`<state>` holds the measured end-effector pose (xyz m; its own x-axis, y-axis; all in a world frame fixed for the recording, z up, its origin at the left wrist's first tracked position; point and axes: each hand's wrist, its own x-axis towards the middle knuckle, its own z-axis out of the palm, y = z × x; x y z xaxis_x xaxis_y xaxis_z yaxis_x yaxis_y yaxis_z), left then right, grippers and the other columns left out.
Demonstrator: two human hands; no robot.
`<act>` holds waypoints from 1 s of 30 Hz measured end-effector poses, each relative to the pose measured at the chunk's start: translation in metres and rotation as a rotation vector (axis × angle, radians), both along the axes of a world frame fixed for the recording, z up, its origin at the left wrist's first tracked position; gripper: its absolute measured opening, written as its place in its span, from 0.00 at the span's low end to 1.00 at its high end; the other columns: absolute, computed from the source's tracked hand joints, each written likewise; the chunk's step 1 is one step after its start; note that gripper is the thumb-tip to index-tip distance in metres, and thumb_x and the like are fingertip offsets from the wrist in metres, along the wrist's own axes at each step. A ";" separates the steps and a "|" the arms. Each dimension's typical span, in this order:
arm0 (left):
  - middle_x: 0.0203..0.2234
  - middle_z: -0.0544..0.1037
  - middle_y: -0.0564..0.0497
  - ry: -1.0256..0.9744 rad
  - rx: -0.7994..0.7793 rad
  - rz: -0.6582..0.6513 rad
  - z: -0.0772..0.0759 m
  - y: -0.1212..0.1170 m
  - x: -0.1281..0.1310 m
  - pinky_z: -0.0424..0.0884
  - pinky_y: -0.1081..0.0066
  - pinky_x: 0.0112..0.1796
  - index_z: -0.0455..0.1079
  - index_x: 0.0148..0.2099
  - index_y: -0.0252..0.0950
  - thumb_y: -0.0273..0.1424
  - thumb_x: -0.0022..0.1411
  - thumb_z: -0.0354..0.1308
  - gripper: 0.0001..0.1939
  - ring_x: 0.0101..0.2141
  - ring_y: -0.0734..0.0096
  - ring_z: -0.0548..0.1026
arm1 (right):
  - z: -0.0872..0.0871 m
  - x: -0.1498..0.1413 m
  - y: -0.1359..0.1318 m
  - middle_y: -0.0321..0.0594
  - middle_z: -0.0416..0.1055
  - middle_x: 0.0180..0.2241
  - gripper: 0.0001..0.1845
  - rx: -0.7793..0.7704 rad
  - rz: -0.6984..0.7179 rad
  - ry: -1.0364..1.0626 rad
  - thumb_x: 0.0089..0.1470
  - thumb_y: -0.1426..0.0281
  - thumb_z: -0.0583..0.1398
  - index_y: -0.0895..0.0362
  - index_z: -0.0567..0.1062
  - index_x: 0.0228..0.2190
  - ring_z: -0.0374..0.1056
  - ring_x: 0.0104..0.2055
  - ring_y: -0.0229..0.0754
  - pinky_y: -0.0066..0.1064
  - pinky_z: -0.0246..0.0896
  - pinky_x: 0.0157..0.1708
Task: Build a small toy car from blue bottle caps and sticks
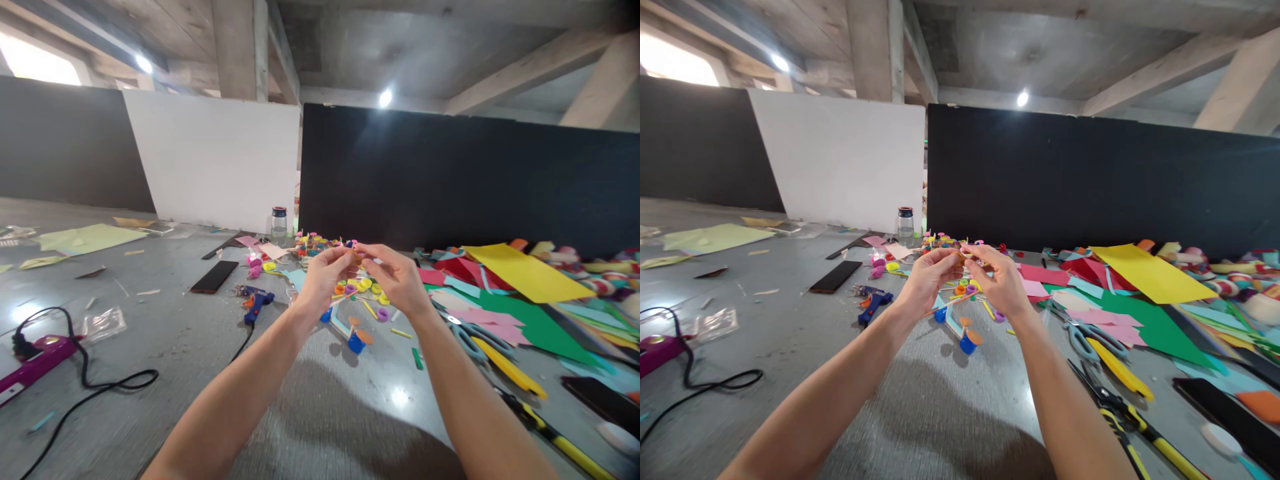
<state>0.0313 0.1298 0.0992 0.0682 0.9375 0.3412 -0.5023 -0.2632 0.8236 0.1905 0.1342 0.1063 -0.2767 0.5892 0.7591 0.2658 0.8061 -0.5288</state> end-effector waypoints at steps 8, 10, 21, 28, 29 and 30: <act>0.31 0.79 0.50 0.042 -0.008 0.036 0.000 -0.003 0.000 0.70 0.70 0.37 0.77 0.34 0.35 0.31 0.57 0.66 0.05 0.32 0.73 0.76 | -0.001 -0.002 0.003 0.43 0.76 0.49 0.19 -0.010 0.000 -0.057 0.60 0.58 0.64 0.50 0.78 0.51 0.72 0.49 0.47 0.36 0.73 0.38; 0.31 0.78 0.51 0.051 -0.001 0.029 0.000 -0.003 0.000 0.70 0.70 0.36 0.77 0.33 0.35 0.31 0.56 0.66 0.05 0.32 0.73 0.76 | -0.002 -0.003 0.004 0.43 0.76 0.49 0.19 -0.010 0.000 -0.045 0.60 0.58 0.64 0.51 0.78 0.50 0.72 0.48 0.46 0.35 0.73 0.38; 0.29 0.78 0.50 0.078 0.017 0.082 -0.001 -0.002 0.001 0.71 0.70 0.36 0.75 0.38 0.33 0.31 0.58 0.66 0.08 0.29 0.74 0.76 | -0.002 -0.001 0.005 0.42 0.77 0.46 0.17 0.012 0.013 -0.024 0.59 0.62 0.65 0.51 0.79 0.49 0.73 0.45 0.45 0.34 0.73 0.37; 0.30 0.78 0.50 0.090 0.060 0.084 -0.002 0.000 0.001 0.71 0.70 0.36 0.76 0.38 0.32 0.32 0.57 0.68 0.08 0.29 0.75 0.75 | -0.002 0.002 0.005 0.44 0.76 0.48 0.15 0.087 0.013 -0.080 0.63 0.65 0.61 0.50 0.79 0.50 0.72 0.50 0.48 0.38 0.72 0.42; 0.30 0.78 0.50 0.096 0.064 0.085 -0.002 0.000 0.001 0.71 0.70 0.36 0.76 0.38 0.32 0.32 0.57 0.67 0.09 0.29 0.75 0.75 | -0.002 0.002 0.006 0.44 0.76 0.48 0.15 0.101 0.009 -0.090 0.63 0.65 0.61 0.50 0.79 0.50 0.71 0.51 0.48 0.38 0.72 0.43; 0.30 0.78 0.50 0.102 0.067 0.086 -0.002 0.000 0.000 0.72 0.70 0.37 0.76 0.38 0.32 0.32 0.58 0.67 0.08 0.29 0.75 0.76 | -0.002 0.002 0.006 0.44 0.76 0.49 0.15 0.108 0.006 -0.092 0.63 0.66 0.61 0.50 0.79 0.50 0.71 0.51 0.48 0.39 0.71 0.44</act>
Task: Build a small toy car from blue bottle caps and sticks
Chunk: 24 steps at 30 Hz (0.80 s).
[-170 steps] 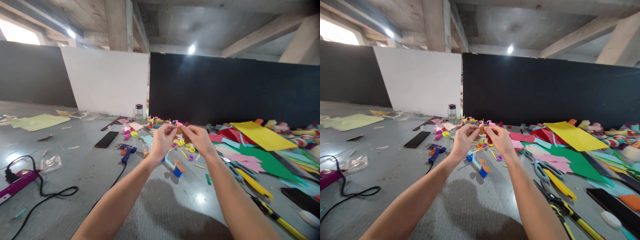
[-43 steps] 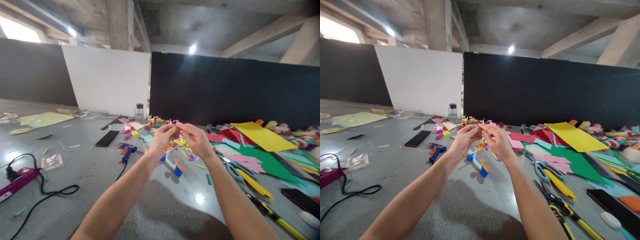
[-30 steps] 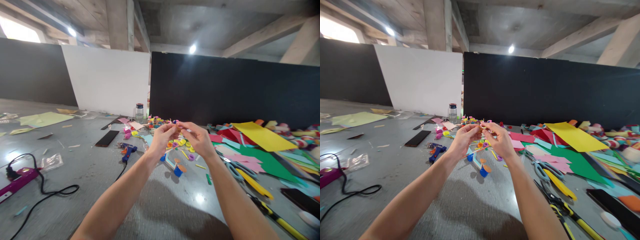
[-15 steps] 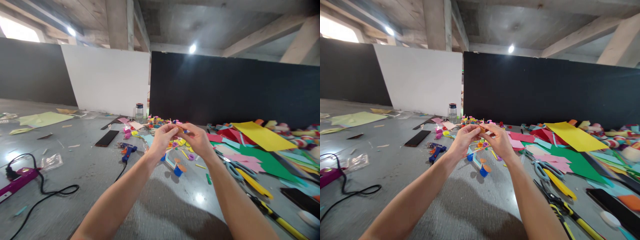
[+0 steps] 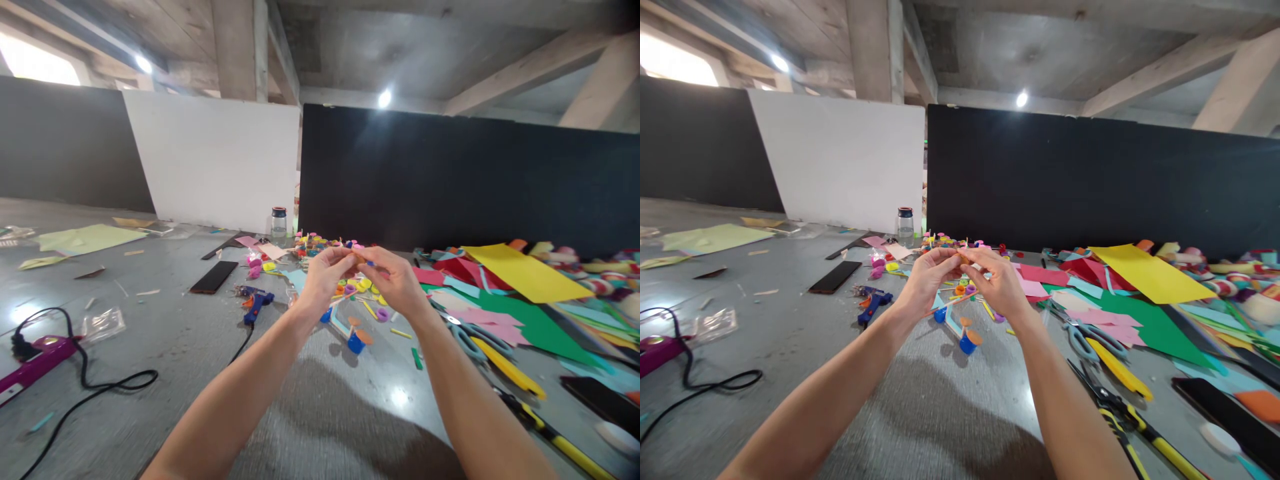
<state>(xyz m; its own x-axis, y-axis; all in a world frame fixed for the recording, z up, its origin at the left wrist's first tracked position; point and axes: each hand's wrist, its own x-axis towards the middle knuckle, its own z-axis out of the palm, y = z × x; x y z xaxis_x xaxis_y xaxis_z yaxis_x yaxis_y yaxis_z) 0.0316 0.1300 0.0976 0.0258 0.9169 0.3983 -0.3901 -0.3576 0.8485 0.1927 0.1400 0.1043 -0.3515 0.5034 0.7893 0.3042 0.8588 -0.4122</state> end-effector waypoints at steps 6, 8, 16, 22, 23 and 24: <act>0.29 0.79 0.50 0.038 0.068 0.033 0.001 -0.001 0.002 0.73 0.69 0.39 0.73 0.36 0.33 0.29 0.58 0.66 0.06 0.30 0.73 0.77 | -0.001 -0.003 0.000 0.40 0.78 0.41 0.11 -0.127 0.007 0.167 0.63 0.66 0.60 0.52 0.82 0.42 0.73 0.42 0.44 0.34 0.70 0.39; 0.27 0.79 0.52 0.056 0.092 0.044 0.001 -0.001 0.003 0.73 0.69 0.37 0.71 0.35 0.33 0.27 0.57 0.66 0.06 0.29 0.73 0.78 | 0.000 -0.004 0.000 0.40 0.78 0.38 0.08 -0.137 -0.007 0.183 0.61 0.67 0.62 0.54 0.82 0.38 0.73 0.40 0.44 0.34 0.69 0.39; 0.35 0.81 0.48 0.149 0.042 -0.147 0.006 -0.004 -0.006 0.75 0.67 0.42 0.74 0.42 0.33 0.33 0.59 0.67 0.11 0.34 0.71 0.80 | 0.006 -0.002 -0.005 0.39 0.78 0.34 0.06 -0.143 -0.103 0.197 0.58 0.68 0.63 0.55 0.80 0.32 0.73 0.35 0.42 0.34 0.68 0.37; 0.31 0.81 0.48 0.211 -0.017 -0.101 0.006 -0.004 -0.007 0.74 0.69 0.36 0.76 0.39 0.32 0.33 0.60 0.66 0.09 0.30 0.73 0.79 | 0.003 -0.003 -0.003 0.39 0.79 0.36 0.07 -0.062 -0.084 0.187 0.60 0.69 0.61 0.54 0.81 0.37 0.74 0.39 0.42 0.35 0.69 0.40; 0.30 0.81 0.49 0.206 -0.017 -0.095 0.006 -0.005 -0.007 0.74 0.70 0.36 0.76 0.39 0.32 0.33 0.60 0.66 0.08 0.30 0.73 0.79 | 0.003 -0.003 -0.003 0.39 0.78 0.37 0.08 -0.033 -0.077 0.174 0.61 0.69 0.61 0.54 0.81 0.38 0.74 0.40 0.42 0.35 0.69 0.40; 0.30 0.81 0.49 0.199 -0.017 -0.090 0.006 -0.005 -0.006 0.74 0.70 0.36 0.76 0.38 0.32 0.33 0.60 0.65 0.08 0.29 0.73 0.79 | 0.003 -0.004 -0.003 0.39 0.78 0.38 0.08 0.000 -0.076 0.155 0.61 0.70 0.60 0.54 0.81 0.39 0.74 0.40 0.42 0.34 0.69 0.39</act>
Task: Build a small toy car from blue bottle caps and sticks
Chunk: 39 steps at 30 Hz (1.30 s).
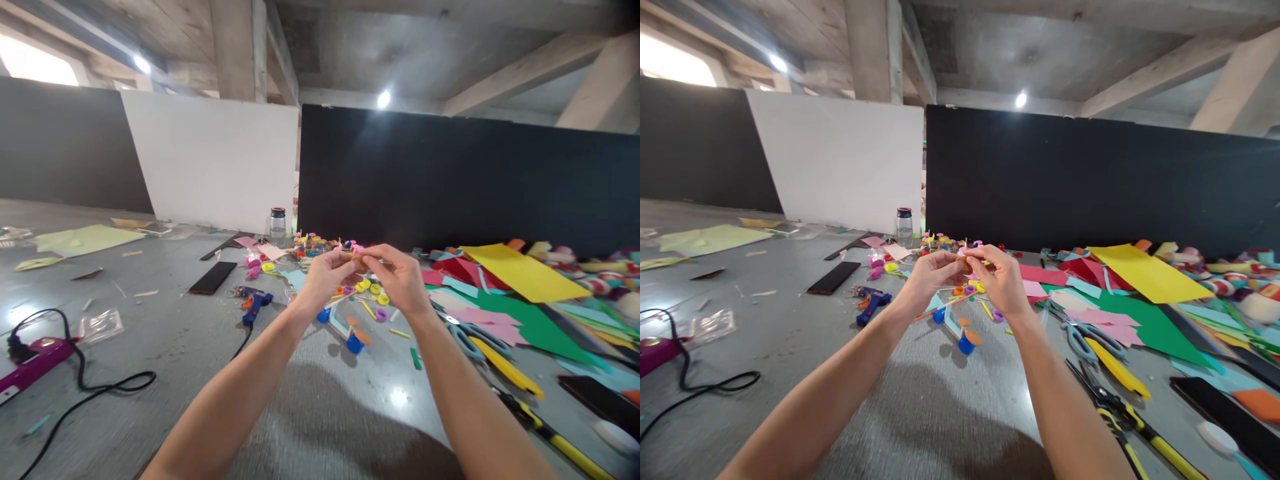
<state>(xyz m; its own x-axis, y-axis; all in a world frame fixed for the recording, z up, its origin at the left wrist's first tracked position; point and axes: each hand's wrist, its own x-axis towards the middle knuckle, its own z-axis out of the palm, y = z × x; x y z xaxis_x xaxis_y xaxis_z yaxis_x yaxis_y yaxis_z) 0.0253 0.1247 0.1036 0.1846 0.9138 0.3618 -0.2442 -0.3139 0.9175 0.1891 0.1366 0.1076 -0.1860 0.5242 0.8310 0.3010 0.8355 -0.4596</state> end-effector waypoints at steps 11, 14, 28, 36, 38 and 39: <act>0.29 0.81 0.49 -0.040 0.018 0.016 -0.001 0.001 0.002 0.75 0.70 0.36 0.76 0.37 0.33 0.32 0.60 0.66 0.07 0.29 0.73 0.79 | 0.003 -0.001 -0.006 0.43 0.78 0.43 0.13 0.146 -0.086 -0.142 0.65 0.71 0.56 0.53 0.80 0.44 0.74 0.45 0.45 0.39 0.70 0.45; 0.28 0.81 0.49 -0.043 0.020 0.022 -0.001 0.000 0.001 0.75 0.69 0.36 0.76 0.36 0.33 0.33 0.59 0.67 0.07 0.28 0.72 0.79 | 0.002 -0.001 -0.006 0.44 0.78 0.44 0.14 0.166 -0.074 -0.172 0.66 0.70 0.55 0.52 0.80 0.45 0.73 0.47 0.46 0.42 0.70 0.49; 0.28 0.80 0.49 -0.018 0.001 0.040 -0.002 0.001 0.003 0.74 0.72 0.33 0.76 0.36 0.33 0.30 0.62 0.64 0.05 0.28 0.74 0.78 | 0.001 -0.001 -0.006 0.44 0.76 0.46 0.13 0.095 -0.025 -0.112 0.65 0.69 0.57 0.53 0.80 0.45 0.73 0.48 0.46 0.41 0.70 0.47; 0.29 0.81 0.50 -0.001 0.053 0.043 -0.002 0.000 0.008 0.75 0.71 0.34 0.75 0.36 0.33 0.27 0.59 0.66 0.04 0.27 0.74 0.78 | -0.001 0.002 0.003 0.42 0.78 0.38 0.08 -0.047 -0.031 -0.036 0.61 0.66 0.61 0.54 0.80 0.36 0.74 0.41 0.45 0.35 0.70 0.36; 0.30 0.82 0.49 0.009 0.036 0.007 -0.002 -0.001 0.006 0.76 0.70 0.36 0.76 0.38 0.33 0.28 0.60 0.65 0.03 0.28 0.74 0.79 | 0.000 0.002 0.001 0.42 0.78 0.38 0.08 -0.016 -0.067 -0.063 0.61 0.67 0.60 0.55 0.80 0.35 0.74 0.40 0.44 0.34 0.69 0.35; 0.30 0.82 0.48 0.008 0.025 -0.005 -0.002 0.000 0.005 0.76 0.70 0.37 0.77 0.39 0.33 0.28 0.61 0.64 0.04 0.29 0.74 0.79 | 0.001 0.002 0.000 0.42 0.78 0.37 0.09 -0.007 -0.080 -0.075 0.62 0.66 0.60 0.55 0.80 0.34 0.74 0.39 0.44 0.34 0.69 0.35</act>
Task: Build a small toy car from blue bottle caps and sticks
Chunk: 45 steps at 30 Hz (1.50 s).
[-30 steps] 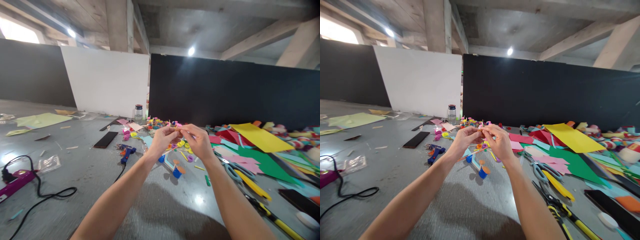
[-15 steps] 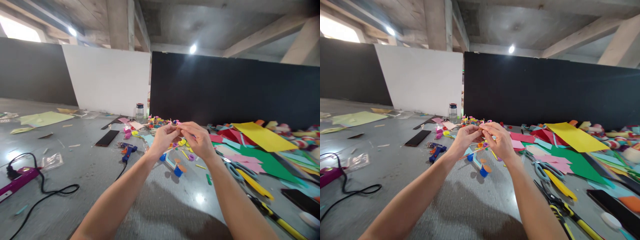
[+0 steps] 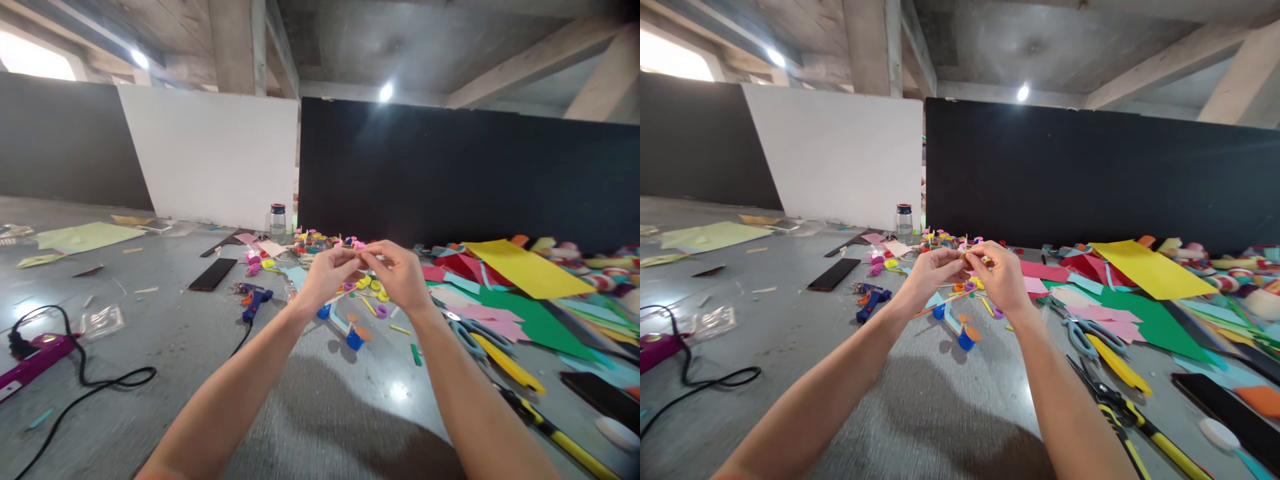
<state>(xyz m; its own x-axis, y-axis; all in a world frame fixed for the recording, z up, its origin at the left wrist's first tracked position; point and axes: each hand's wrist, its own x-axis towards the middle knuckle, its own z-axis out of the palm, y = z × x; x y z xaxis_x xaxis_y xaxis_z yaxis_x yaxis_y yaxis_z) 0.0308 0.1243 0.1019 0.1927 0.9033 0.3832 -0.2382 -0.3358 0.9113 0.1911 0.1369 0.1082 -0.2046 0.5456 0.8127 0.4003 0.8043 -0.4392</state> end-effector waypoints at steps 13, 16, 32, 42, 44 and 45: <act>0.29 0.82 0.48 -0.037 -0.044 0.026 -0.001 0.002 -0.002 0.77 0.70 0.35 0.74 0.42 0.33 0.27 0.64 0.61 0.05 0.29 0.72 0.80 | -0.001 0.008 0.010 0.40 0.78 0.29 0.13 -0.360 0.066 0.159 0.53 0.59 0.65 0.56 0.81 0.30 0.72 0.30 0.41 0.32 0.70 0.29; 0.30 0.82 0.48 0.001 -0.005 -0.013 -0.002 0.004 -0.003 0.78 0.68 0.37 0.74 0.46 0.35 0.30 0.63 0.64 0.10 0.30 0.71 0.81 | -0.003 0.009 0.014 0.39 0.78 0.29 0.14 -0.415 0.115 0.201 0.51 0.57 0.67 0.56 0.80 0.29 0.72 0.30 0.41 0.32 0.70 0.30; 0.30 0.82 0.48 0.041 0.049 0.065 -0.006 0.007 0.001 0.78 0.68 0.37 0.74 0.42 0.32 0.24 0.63 0.60 0.04 0.29 0.71 0.81 | -0.002 0.008 0.011 0.41 0.79 0.31 0.19 -0.539 0.149 0.159 0.46 0.53 0.70 0.57 0.81 0.31 0.74 0.32 0.42 0.33 0.70 0.32; 0.31 0.82 0.48 0.102 0.073 0.078 -0.004 0.008 -0.002 0.77 0.70 0.36 0.73 0.41 0.33 0.23 0.62 0.59 0.04 0.30 0.71 0.81 | -0.001 0.011 0.012 0.39 0.78 0.30 0.20 -0.608 0.183 0.256 0.47 0.53 0.69 0.57 0.80 0.33 0.73 0.32 0.40 0.29 0.68 0.30; 0.32 0.82 0.48 0.116 0.038 0.098 -0.001 0.008 -0.005 0.77 0.72 0.34 0.73 0.41 0.33 0.23 0.63 0.58 0.05 0.29 0.73 0.80 | -0.001 0.013 0.012 0.40 0.77 0.30 0.19 -0.591 0.186 0.290 0.48 0.53 0.68 0.57 0.81 0.34 0.73 0.32 0.40 0.29 0.69 0.30; 0.33 0.83 0.48 0.130 0.031 0.106 0.000 0.008 -0.006 0.77 0.72 0.33 0.73 0.41 0.33 0.23 0.63 0.57 0.05 0.29 0.73 0.80 | 0.000 0.013 0.012 0.40 0.77 0.30 0.19 -0.582 0.185 0.291 0.49 0.54 0.68 0.57 0.81 0.34 0.73 0.32 0.41 0.29 0.69 0.30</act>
<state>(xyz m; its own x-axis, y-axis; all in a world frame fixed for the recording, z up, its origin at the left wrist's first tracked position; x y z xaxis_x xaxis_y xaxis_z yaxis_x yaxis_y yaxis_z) 0.0247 0.1325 0.1021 0.1464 0.9096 0.3890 -0.0806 -0.3809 0.9211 0.2044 0.1485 0.1082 -0.1541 0.8881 0.4331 0.0786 0.4480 -0.8906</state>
